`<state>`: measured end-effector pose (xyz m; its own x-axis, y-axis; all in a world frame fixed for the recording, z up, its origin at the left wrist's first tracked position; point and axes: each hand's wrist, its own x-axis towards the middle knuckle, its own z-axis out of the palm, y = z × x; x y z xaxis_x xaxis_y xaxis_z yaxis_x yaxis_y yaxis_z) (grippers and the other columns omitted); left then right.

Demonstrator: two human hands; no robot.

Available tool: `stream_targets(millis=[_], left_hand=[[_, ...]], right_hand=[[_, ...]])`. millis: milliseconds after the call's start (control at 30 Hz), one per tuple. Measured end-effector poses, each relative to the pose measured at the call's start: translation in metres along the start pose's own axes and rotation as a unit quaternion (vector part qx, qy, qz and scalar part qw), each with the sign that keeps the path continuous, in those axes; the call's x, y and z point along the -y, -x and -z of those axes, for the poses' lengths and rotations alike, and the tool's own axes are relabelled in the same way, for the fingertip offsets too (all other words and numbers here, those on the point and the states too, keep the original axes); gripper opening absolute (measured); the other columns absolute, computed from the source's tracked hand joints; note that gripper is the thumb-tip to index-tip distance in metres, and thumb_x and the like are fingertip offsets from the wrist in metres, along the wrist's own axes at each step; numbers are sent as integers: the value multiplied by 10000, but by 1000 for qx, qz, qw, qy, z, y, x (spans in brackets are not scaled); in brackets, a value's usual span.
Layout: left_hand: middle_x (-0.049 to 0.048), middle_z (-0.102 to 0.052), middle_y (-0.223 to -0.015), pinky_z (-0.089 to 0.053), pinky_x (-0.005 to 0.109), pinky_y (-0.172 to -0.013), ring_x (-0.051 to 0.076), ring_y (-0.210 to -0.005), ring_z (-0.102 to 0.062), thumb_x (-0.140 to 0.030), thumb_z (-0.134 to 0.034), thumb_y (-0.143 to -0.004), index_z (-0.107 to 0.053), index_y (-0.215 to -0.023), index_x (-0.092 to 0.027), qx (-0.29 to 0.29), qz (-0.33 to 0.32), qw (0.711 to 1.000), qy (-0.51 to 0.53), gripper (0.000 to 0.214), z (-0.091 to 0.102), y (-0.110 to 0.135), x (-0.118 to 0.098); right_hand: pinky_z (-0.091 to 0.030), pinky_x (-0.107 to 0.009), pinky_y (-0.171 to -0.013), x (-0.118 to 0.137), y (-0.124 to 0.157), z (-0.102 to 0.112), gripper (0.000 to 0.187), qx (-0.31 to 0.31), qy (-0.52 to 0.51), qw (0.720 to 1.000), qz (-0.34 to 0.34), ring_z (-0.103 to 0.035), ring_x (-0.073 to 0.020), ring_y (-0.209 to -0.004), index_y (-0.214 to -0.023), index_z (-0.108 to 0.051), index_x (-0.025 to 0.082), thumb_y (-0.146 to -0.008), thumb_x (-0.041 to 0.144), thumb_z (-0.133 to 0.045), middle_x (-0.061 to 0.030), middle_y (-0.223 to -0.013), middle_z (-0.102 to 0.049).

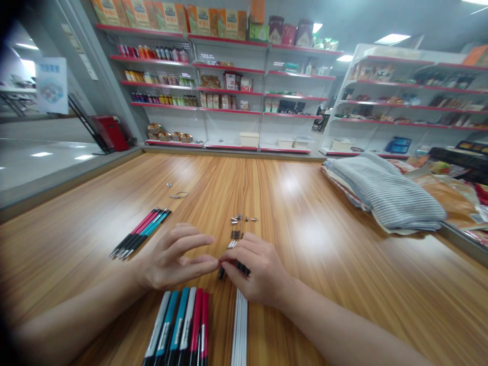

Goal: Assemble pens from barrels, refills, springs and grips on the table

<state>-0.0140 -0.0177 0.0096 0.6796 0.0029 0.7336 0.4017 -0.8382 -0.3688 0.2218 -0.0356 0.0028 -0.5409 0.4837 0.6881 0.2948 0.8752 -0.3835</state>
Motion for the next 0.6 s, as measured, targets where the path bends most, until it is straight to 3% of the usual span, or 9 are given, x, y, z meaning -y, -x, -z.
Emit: stream_targets(millis=[267, 600], left_hand=[[43, -551, -1135, -480, 362, -805, 196, -1000, -511, -106, -735, -710, -653, -974, -283, 20, -3, 1000, 12, 328, 0, -2, -1], [41, -573, -1111, -483, 361, -785, 199, -988, -511, -122, -731, -719, -648, -932, -269, 29, -8, 999, 32, 271, -1, -5, -3]], right_hand=[[-409, -307, -642, -7, 6, -1, 155, 30, 74, 996, 44, -508, -146, -692, -952, -622, 176, -810, 112, -614, -36, -835, -658], [-394, -301, -604, 0, 3, 2, 43, 66, 170, 980, 77, -486, -152, -645, -839, -593, 184, -848, 150, -570, -27, -726, -606]])
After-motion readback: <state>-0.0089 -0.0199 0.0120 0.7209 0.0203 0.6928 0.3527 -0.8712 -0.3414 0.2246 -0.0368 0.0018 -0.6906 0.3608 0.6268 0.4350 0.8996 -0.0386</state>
